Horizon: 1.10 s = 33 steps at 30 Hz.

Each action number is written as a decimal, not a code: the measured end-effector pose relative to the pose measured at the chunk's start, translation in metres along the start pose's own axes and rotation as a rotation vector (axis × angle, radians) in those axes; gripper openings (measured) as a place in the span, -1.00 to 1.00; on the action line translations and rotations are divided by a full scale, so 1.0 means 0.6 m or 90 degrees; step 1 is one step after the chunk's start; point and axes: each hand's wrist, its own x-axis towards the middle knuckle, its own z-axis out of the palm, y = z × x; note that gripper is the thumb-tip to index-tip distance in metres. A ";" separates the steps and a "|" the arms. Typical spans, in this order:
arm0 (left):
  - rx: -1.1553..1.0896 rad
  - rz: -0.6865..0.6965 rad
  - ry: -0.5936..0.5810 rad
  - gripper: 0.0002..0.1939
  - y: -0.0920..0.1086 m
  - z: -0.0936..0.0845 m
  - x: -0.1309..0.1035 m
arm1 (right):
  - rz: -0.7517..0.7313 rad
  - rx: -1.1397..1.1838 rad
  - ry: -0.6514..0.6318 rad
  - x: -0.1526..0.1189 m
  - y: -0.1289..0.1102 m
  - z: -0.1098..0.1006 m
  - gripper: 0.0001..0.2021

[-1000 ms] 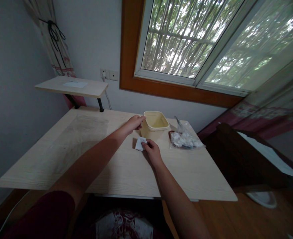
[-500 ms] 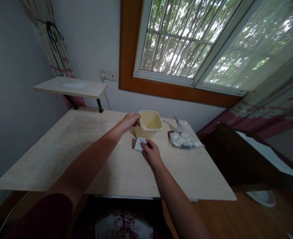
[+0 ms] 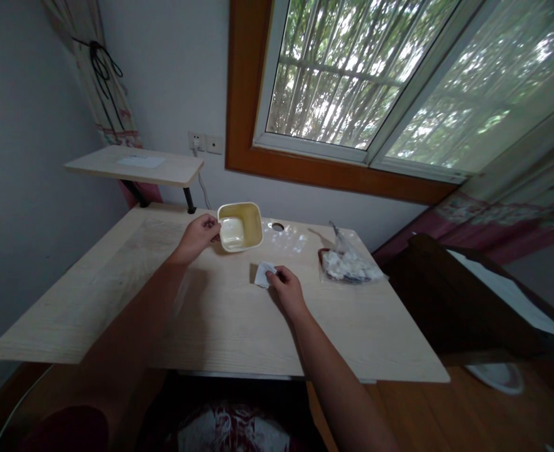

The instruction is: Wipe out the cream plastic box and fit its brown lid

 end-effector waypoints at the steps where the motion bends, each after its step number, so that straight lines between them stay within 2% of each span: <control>1: -0.002 0.007 0.007 -0.79 -0.006 -0.005 -0.007 | -0.002 0.000 0.000 0.000 0.000 0.000 -0.71; 5: -0.023 0.010 0.027 -0.73 -0.029 0.000 -0.032 | -0.008 -0.007 0.000 -0.001 0.002 0.001 -0.71; 10: -0.088 0.003 0.058 -0.71 -0.052 0.039 -0.046 | -0.031 -0.046 0.022 0.000 0.006 0.004 -0.71; 15: -0.136 0.003 0.091 -0.73 -0.073 0.069 -0.054 | -0.131 -0.116 0.095 -0.004 -0.004 0.006 -0.79; 21: -0.109 0.021 0.057 -0.76 -0.089 0.079 -0.066 | -0.265 -0.177 0.149 -0.015 -0.031 0.009 -0.87; 25: -0.084 0.048 0.015 -0.79 -0.091 0.094 -0.080 | -0.403 -0.261 0.141 -0.015 -0.035 0.014 -0.81; 27: -0.068 0.064 -0.007 -0.80 -0.089 0.105 -0.089 | -0.435 -0.326 0.133 -0.014 -0.035 0.016 -0.80; 33: -0.021 0.097 -0.037 -0.82 -0.086 0.128 -0.107 | -0.400 -0.548 0.030 -0.011 -0.031 0.022 -0.77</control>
